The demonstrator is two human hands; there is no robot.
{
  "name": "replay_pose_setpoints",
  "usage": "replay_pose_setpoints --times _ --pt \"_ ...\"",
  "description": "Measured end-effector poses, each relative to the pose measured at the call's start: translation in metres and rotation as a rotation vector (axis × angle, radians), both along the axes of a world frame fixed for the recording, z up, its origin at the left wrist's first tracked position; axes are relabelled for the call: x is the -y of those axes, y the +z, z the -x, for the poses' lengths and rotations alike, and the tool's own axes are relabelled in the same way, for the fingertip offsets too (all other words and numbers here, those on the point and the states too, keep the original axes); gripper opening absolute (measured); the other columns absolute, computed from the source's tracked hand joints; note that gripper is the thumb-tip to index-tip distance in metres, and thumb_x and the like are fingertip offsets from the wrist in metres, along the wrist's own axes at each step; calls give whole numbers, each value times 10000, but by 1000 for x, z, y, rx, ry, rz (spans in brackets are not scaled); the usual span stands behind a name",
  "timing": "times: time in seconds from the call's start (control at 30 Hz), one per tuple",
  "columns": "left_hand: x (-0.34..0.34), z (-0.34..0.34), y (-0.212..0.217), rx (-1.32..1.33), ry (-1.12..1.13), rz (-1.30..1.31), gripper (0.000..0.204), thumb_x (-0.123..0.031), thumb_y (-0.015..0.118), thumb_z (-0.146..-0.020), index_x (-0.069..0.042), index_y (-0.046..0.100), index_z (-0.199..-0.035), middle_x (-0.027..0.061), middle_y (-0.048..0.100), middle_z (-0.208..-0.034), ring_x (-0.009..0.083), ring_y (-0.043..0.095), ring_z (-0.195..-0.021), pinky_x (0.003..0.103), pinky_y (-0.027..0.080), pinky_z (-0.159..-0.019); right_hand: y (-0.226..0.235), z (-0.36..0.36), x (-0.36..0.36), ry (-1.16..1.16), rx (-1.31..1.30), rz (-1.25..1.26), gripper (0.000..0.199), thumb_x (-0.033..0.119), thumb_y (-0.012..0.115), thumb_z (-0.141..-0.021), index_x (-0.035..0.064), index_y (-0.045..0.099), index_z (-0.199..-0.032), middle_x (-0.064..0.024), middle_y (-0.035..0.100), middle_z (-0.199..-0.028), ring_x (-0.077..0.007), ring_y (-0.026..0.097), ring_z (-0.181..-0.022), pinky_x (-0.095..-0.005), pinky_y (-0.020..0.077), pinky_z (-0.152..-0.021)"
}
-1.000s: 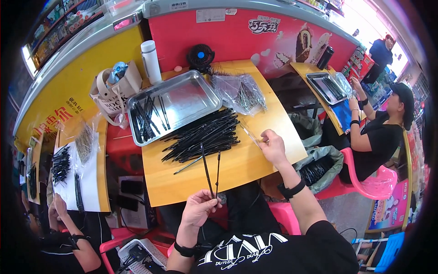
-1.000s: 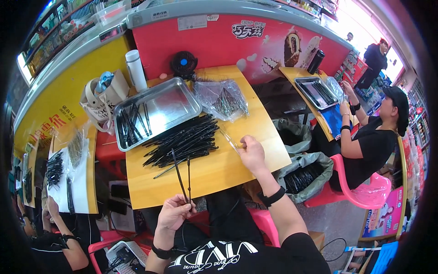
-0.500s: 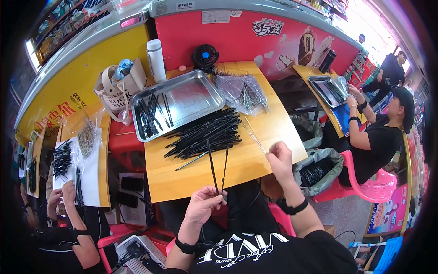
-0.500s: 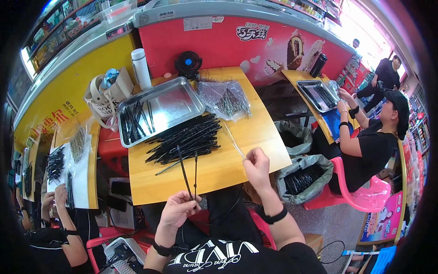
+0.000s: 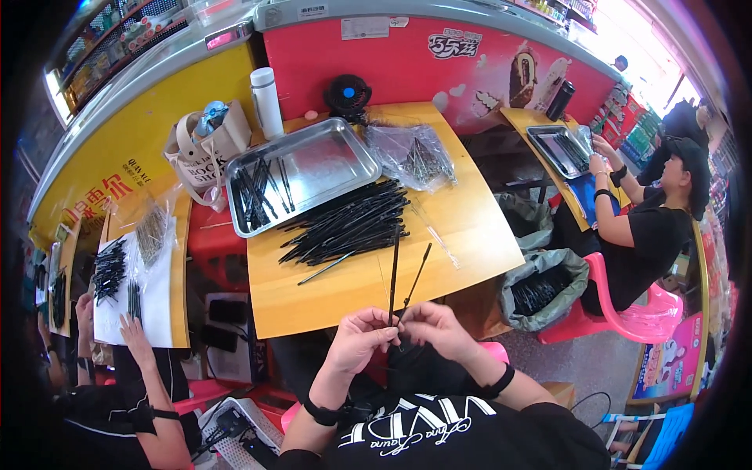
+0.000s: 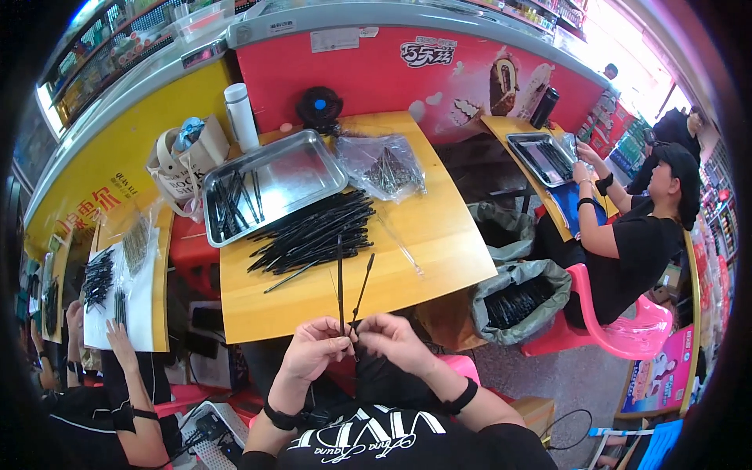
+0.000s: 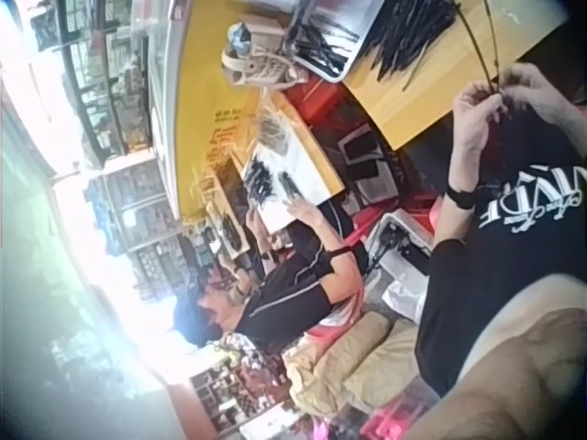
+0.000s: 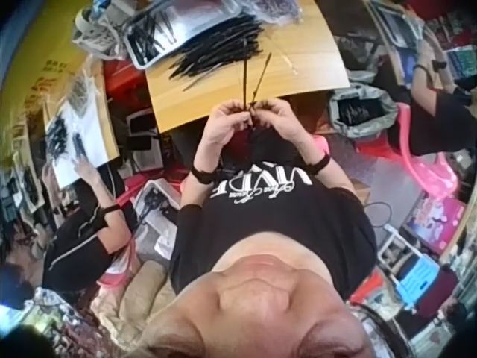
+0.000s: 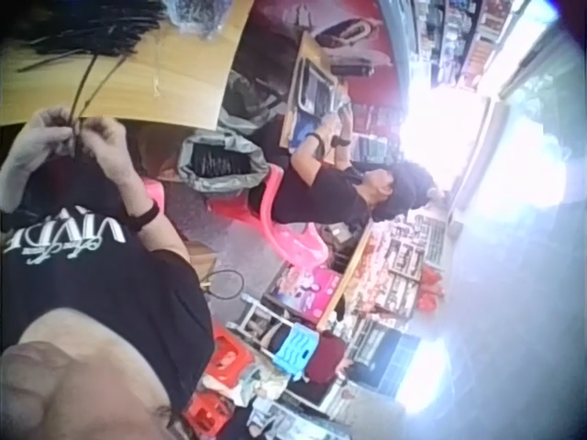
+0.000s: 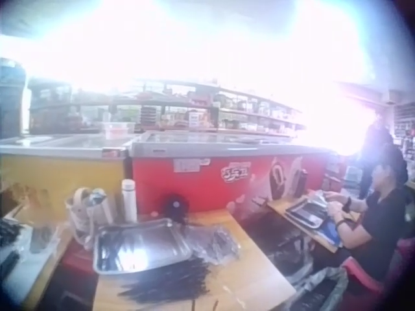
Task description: Assemble and sort black plastic ties at a workstation.
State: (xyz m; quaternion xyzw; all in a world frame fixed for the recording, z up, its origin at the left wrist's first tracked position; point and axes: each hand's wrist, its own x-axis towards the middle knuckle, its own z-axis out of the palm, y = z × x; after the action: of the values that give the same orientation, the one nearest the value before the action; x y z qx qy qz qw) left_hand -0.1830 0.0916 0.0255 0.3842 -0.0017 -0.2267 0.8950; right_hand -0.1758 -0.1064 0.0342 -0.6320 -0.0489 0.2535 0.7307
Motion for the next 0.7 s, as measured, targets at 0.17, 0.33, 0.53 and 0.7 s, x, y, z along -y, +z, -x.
replay_pose_setpoints --times 0.17,0.33,0.53,0.7 --pt "-3 9 9 17 -63 -14 109 42 647 -814 12 643 -919 103 673 -888 126 634 -697 178 467 -561 -10 -28 -18 -4 -37 -153 140 136 586 -912 28 634 -986 30 619 -791 -38 547 -660 -169 424 -576" --pt "-9 12 5 17 -66 0 122 47 649 -807 23 644 -926 126 678 -879 148 654 -696 182 481 -530 -4 -31 -32 96 108 -247 98 94 570 -911 11 624 -915 0 619 -781 -50 555 -639 -190 445 -575" --pt "-10 11 5 -4 -68 -13 97 37 649 -814 14 638 -907 116 676 -885 135 649 -700 177 470 -539 8 -32 -31 71 8 -250 61 43 580 -883 1 624 -875 -4 577 -828 -78 550 -767 -208 437 -664" --pt "-12 11 1 -13 104 -16 82 47 633 -820 0 616 -885 118 667 -915 157 657 -725 204 491 -567 29 -34 -28 -203 296 134 69 3 550 -892 -16 594 -842 -14 579 -767 -81 543 -670 -217 449 -636"
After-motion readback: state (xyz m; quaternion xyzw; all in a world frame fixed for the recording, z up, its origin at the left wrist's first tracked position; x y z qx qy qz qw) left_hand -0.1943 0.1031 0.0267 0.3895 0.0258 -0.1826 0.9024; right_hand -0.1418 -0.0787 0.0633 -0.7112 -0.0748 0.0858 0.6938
